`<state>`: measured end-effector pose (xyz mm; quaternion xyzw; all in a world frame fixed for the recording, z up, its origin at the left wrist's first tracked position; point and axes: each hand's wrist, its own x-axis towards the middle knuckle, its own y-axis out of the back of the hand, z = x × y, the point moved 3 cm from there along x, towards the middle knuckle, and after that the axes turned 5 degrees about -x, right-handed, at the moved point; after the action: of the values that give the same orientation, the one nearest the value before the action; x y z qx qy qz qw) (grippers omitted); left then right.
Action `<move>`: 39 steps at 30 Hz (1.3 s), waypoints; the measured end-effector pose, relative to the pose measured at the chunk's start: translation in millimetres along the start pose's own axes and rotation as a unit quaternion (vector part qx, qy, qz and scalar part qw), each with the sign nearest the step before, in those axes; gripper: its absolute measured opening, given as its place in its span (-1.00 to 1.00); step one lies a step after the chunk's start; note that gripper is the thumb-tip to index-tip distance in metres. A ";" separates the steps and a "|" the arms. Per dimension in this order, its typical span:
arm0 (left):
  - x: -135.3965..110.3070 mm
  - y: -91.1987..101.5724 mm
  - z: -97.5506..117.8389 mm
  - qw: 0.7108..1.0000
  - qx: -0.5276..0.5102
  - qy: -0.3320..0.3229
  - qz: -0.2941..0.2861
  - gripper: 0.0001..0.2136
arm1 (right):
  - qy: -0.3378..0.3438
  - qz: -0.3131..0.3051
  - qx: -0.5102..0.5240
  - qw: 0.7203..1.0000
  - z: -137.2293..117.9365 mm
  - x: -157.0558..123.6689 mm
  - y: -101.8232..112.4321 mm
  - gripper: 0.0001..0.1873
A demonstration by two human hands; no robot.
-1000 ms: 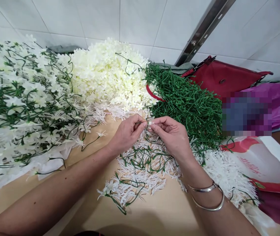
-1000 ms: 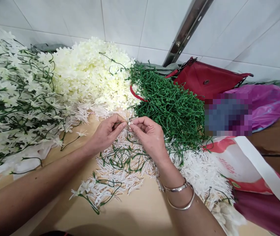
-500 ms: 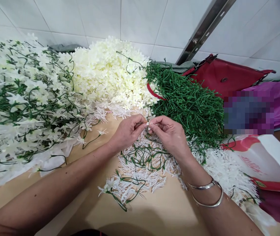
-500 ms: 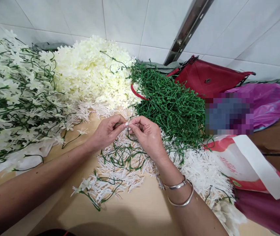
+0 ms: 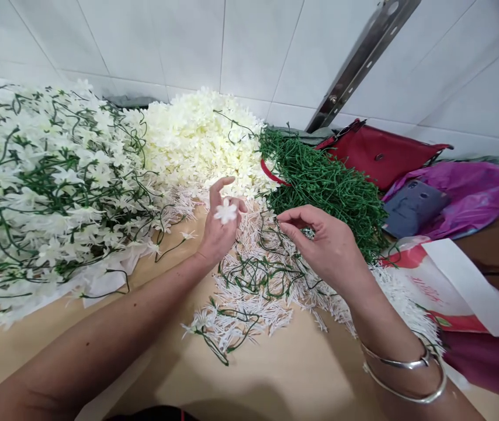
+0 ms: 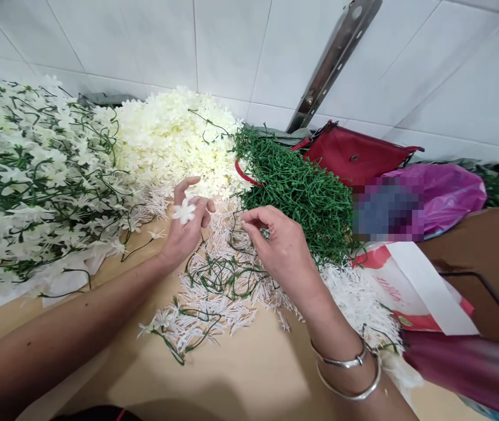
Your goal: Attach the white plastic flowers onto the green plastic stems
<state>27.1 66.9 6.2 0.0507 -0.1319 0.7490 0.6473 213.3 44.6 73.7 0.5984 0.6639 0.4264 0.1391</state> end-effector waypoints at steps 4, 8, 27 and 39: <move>5.0 -2.3 -2.3 0.998 -0.055 0.035 -0.024 -0.85 | 0.018 -0.046 -0.041 0.998 -0.8 -11.3 -4.5 -0.87; 10.3 -1.1 -6.2 0.997 -0.047 0.053 -0.044 -0.86 | 0.025 -0.051 -0.081 0.995 -1.3 -11.0 -31.2 -0.84; 11.4 1.0 -8.0 0.997 0.013 -0.014 -0.079 -0.86 | -0.024 0.104 0.048 0.993 -0.9 30.8 -31.3 -0.90; 8.5 -5.9 5.6 0.988 -0.023 -0.013 -0.155 -0.67 | -0.186 0.302 0.320 0.878 26.1 119.6 -42.0 -0.65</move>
<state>31.0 74.2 14.4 0.0651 -0.1481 0.6356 0.7548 173.6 167.6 66.3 0.8500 0.5132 0.0927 -0.0748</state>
